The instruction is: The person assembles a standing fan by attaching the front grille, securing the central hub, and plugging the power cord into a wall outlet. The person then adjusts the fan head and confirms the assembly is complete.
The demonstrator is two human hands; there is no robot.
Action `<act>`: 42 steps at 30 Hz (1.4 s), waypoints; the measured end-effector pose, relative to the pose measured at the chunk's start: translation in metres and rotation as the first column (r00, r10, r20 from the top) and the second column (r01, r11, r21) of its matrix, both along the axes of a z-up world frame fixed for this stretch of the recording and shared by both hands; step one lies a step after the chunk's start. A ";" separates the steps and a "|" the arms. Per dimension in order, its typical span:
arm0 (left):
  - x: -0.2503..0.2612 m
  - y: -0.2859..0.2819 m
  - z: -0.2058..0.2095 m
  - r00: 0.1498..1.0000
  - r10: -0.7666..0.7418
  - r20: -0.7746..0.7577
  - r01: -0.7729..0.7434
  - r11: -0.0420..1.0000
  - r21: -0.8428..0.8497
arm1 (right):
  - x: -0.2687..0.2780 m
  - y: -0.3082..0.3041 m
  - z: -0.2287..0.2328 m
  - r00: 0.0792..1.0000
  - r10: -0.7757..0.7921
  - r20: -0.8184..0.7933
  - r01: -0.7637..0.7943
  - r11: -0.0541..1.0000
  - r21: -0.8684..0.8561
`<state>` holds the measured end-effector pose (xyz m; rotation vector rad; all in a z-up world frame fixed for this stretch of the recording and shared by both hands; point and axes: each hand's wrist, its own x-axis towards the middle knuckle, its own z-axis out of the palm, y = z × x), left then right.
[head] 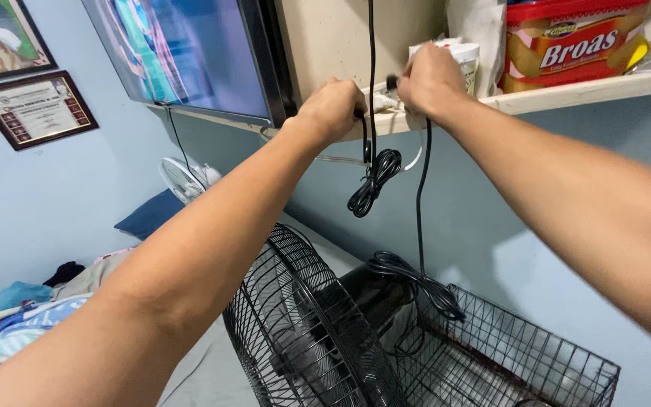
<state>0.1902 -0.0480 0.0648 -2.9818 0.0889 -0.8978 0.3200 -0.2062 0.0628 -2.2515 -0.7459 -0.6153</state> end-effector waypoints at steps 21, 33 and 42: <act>0.007 0.015 -0.020 0.967 -0.102 0.234 0.096 0.995 0.037 | -0.009 0.039 -0.009 0.996 0.063 0.060 -0.059 0.996 -0.059; -0.064 -0.018 -0.037 0.895 -0.360 0.264 0.362 0.931 0.043 | -0.072 -0.021 -0.064 0.727 0.067 0.684 -0.387 0.862 0.328; -0.212 -0.063 -0.055 0.995 -0.077 -0.062 0.051 0.934 -0.352 | -0.198 -0.069 -0.191 0.900 0.212 0.381 -0.387 0.791 0.475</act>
